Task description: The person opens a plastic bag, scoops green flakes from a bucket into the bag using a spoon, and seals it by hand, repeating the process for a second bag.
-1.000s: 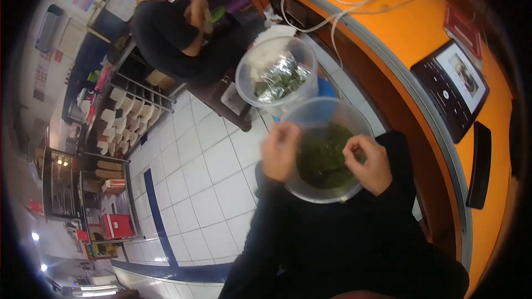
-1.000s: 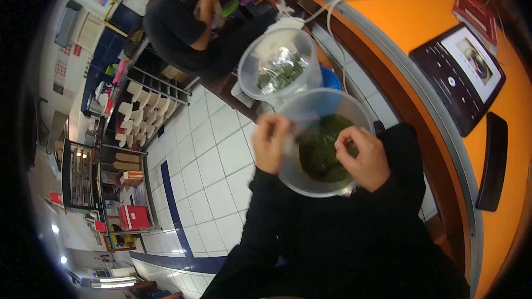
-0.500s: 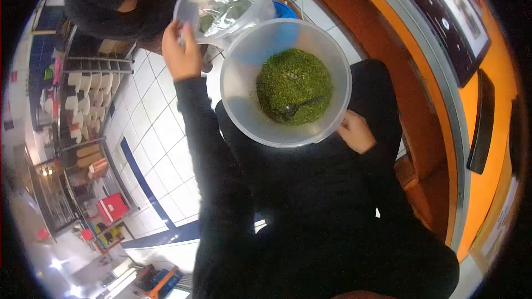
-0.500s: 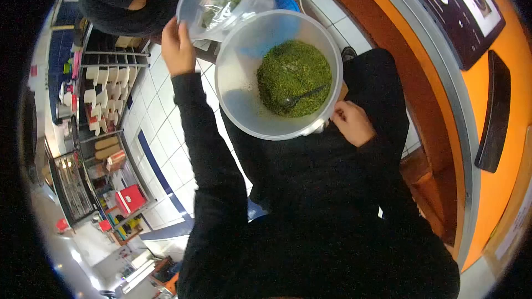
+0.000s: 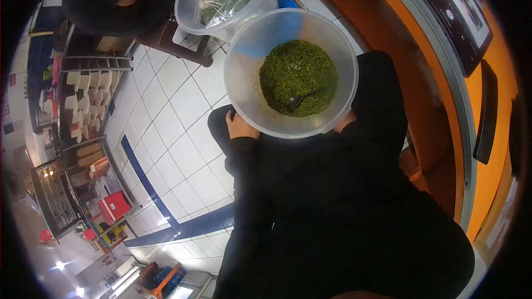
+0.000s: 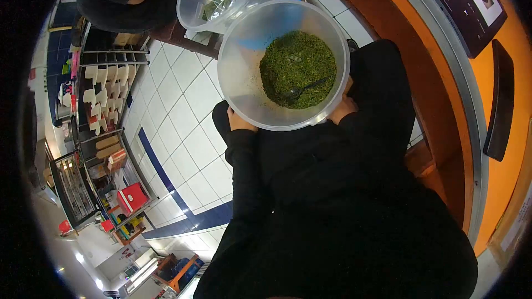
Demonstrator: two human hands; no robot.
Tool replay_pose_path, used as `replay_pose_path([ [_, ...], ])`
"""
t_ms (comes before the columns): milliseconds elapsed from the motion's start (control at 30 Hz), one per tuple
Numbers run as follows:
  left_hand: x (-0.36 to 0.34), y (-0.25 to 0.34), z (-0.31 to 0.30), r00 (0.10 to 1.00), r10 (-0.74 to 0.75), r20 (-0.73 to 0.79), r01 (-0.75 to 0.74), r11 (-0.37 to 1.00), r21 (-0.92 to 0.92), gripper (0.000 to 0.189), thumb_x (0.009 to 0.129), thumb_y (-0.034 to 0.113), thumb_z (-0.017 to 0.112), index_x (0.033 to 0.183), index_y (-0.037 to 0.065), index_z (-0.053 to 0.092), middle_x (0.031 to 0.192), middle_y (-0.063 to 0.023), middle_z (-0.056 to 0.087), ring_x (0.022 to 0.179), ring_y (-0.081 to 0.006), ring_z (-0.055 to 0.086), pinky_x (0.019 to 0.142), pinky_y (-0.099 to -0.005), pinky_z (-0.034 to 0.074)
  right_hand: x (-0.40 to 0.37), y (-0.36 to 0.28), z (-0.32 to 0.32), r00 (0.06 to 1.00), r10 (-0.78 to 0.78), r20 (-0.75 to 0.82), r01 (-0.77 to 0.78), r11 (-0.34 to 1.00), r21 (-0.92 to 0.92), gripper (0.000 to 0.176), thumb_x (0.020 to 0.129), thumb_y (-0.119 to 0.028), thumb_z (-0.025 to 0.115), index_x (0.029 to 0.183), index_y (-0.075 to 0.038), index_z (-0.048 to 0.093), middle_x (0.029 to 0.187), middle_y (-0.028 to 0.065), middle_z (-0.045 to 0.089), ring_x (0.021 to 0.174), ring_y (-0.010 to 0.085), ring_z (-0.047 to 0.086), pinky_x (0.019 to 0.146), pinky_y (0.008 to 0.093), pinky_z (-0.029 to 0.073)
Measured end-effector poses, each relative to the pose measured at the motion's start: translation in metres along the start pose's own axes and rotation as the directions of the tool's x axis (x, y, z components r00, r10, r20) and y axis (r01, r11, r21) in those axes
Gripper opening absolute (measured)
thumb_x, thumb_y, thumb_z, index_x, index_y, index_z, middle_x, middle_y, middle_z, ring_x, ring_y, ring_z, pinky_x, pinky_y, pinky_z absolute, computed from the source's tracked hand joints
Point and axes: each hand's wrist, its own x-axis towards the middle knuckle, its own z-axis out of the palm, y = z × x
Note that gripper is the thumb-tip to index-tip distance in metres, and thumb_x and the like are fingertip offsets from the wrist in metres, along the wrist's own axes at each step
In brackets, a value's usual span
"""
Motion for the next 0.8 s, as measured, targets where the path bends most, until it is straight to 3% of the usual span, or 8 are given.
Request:
replay_pose_path([
  [33, -0.002, 0.003, 0.0, 0.998, 0.026, 0.049, -0.027, 0.999, 0.023, 0.034, 0.095, 0.031, 0.061, 0.123, 0.017, 0.074, 0.126, -0.0069, 0.074, 0.125, -0.0271, 0.062, 0.117, -0.0578, 0.031, -0.001, -0.001, -0.002, 1.0, 0.006, -0.001, -0.006, 1.0, 0.0, 0.055, 0.083, -0.033, 0.082, 0.126, -0.002, 0.07, 0.132, 0.0228, 0.066, 0.121, 0.0438, 0.063, 0.107, 0.0529, 0.049],
  [67, 0.001, 0.004, 0.0, 0.998, 0.035, 0.052, -0.036, 0.999, 0.019, 0.034, 0.095, 0.031, 0.061, 0.123, 0.017, 0.074, 0.126, -0.0069, 0.074, 0.125, -0.0271, 0.062, 0.117, -0.0578, 0.031, -0.002, 0.0, -0.004, 0.998, 0.056, 0.027, -0.057, 0.996, 0.062, 0.058, 0.083, -0.035, 0.082, 0.129, -0.002, 0.069, 0.133, 0.0222, 0.066, 0.122, 0.044, 0.062, 0.107, 0.0524, 0.049],
  [100, 0.006, 0.005, 0.003, 0.988, 0.035, 0.147, -0.03, 0.999, -0.034, 0.035, 0.095, 0.03, 0.06, 0.124, 0.016, 0.073, 0.128, -0.0076, 0.073, 0.126, -0.0281, 0.062, 0.116, -0.0568, 0.033, -0.002, 0.002, -0.004, 0.993, 0.104, 0.056, -0.11, 0.986, 0.122, 0.061, 0.083, -0.038, 0.083, 0.131, -0.003, 0.069, 0.134, 0.0216, 0.066, 0.124, 0.0442, 0.062, 0.107, 0.052, 0.049],
  [167, 0.011, 0.004, 0.005, 0.965, 0.059, 0.255, -0.037, 0.995, -0.092, 0.036, 0.095, 0.03, 0.06, 0.126, 0.015, 0.072, 0.13, -0.0085, 0.072, 0.126, -0.0294, 0.062, 0.115, -0.0557, 0.035, 0.001, 0.003, -0.003, 0.993, 0.097, 0.072, -0.105, 0.989, 0.102, 0.062, 0.083, -0.039, 0.083, 0.131, -0.003, 0.069, 0.135, 0.022, 0.066, 0.125, 0.0438, 0.061, 0.107, 0.0523, 0.049],
  [233, 0.013, 0.005, 0.005, 0.964, 0.09, 0.248, -0.071, 0.994, -0.084, 0.036, 0.095, 0.03, 0.061, 0.126, 0.015, 0.072, 0.13, -0.0087, 0.072, 0.126, -0.0298, 0.062, 0.115, -0.0554, 0.035, -0.002, -0.007, -0.016, 0.992, 0.082, 0.092, -0.09, 0.993, 0.078, 0.063, 0.083, -0.041, 0.083, 0.131, -0.003, 0.069, 0.135, 0.0223, 0.066, 0.126, 0.0435, 0.061, 0.107, 0.0526, 0.049],
  [300, 0.018, 0.008, 0.007, 0.961, 0.119, 0.249, -0.101, 0.991, -0.084, 0.036, 0.095, 0.03, 0.061, 0.126, 0.015, 0.072, 0.13, -0.009, 0.072, 0.126, -0.0302, 0.062, 0.114, -0.0552, 0.036, -0.006, -0.017, -0.03, 0.989, 0.075, 0.126, -0.085, 0.994, 0.075, 0.055, 0.086, -0.032, 0.081, 0.13, -0.002, 0.068, 0.126, 0.0246, 0.07, 0.122, 0.042, 0.064, 0.104, 0.0521, 0.051],
  [800, 0.023, 0.016, 0.009, 0.946, 0.195, 0.259, -0.176, 0.98, -0.096, 0.036, 0.095, 0.031, 0.063, 0.125, 0.013, 0.072, 0.128, -0.0112, 0.071, 0.125, -0.0329, 0.062, 0.112, -0.0533, 0.039, 0.003, -0.008, -0.02, 0.992, 0.036, 0.123, -0.048, 0.994, 0.093, 0.049, 0.089, -0.029, 0.079, 0.128, -0.001, 0.068, 0.121, 0.0243, 0.071, 0.119, 0.0412, 0.066, 0.102, 0.051, 0.052],
])
